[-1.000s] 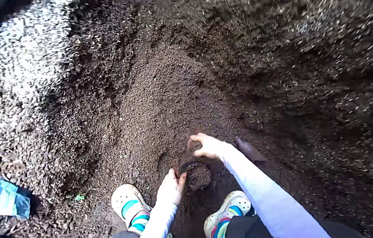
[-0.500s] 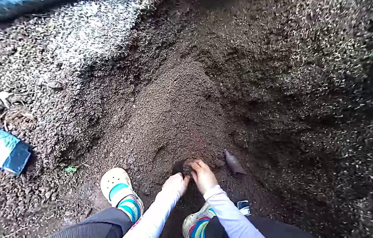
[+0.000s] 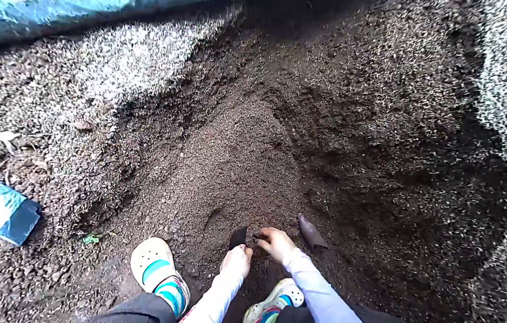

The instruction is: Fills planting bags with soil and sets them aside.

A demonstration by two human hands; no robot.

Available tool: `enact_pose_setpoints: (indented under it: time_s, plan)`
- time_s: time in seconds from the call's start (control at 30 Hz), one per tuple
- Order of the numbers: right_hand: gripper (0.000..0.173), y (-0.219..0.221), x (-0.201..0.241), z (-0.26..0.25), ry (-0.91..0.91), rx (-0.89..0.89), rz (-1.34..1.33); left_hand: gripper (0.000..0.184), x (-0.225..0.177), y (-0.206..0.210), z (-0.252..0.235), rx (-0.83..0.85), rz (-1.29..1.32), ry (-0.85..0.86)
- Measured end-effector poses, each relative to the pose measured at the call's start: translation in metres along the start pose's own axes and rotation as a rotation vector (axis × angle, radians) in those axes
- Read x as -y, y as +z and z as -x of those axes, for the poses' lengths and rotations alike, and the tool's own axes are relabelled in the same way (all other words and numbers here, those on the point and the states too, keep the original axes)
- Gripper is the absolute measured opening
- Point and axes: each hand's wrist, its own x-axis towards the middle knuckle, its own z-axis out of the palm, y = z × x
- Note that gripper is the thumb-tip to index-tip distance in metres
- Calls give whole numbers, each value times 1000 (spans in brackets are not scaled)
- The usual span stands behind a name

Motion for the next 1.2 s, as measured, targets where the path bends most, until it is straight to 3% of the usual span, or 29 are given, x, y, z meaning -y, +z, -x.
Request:
enact_pose_setpoints:
  time_s: [0.07, 0.13, 0.23, 0.33, 0.4, 0.5, 0.57, 0.63, 0.67, 0.73, 0.83, 0.93, 1.0, 1.07, 1.2]
  plan:
    - [35, -18, -7, 14, 2, -132, -334, 45, 6, 0, -4, 16, 44, 48]
    - [32, 2, -3, 12, 39, -319, -756, 48, 14, 2, -8, 41, 68, 99]
    - [35, 38, -4, -17, 214, -121, -1019, 45, 14, 5, -9, 58, 50, 110]
    - [30, 14, 5, -11, 26, -110, -1084, 43, 12, 0, -8, 50, 56, 87]
    - [30, 12, 12, -9, -53, -201, -922, 43, 14, 2, -7, 50, 71, 79]
    - [39, 40, 10, -33, 20, 13, -598, 43, 15, 7, -4, 36, 94, 61]
    - [39, 28, 18, -33, 17, 62, -574, 43, 18, 6, -5, 19, 103, 61]
    - [35, 3, 27, -23, -27, -41, -567, 43, 20, 0, -9, 6, 115, 72]
    - [34, 2, 25, -24, -32, -89, -488, 42, 20, 3, -10, -11, 144, 73]
    - [40, 32, 8, -34, 6, -12, -396, 43, 23, 13, -5, -35, 182, 63]
    - [42, 23, 0, -43, -4, 66, -536, 44, 21, 5, -12, -45, 148, 87]
    - [40, -26, -24, -26, -29, -51, -715, 52, 22, -11, -18, -11, 121, 13]
    - [48, -36, -59, -34, 57, 22, -512, 70, 25, -10, -21, 11, 193, -101]
    - [67, -20, -77, -50, 157, 213, -282, 85, 21, -8, -27, 26, 263, -157]
    - [57, -6, -49, -54, 28, 333, 143, 78, 6, -2, -35, -12, 246, -152]
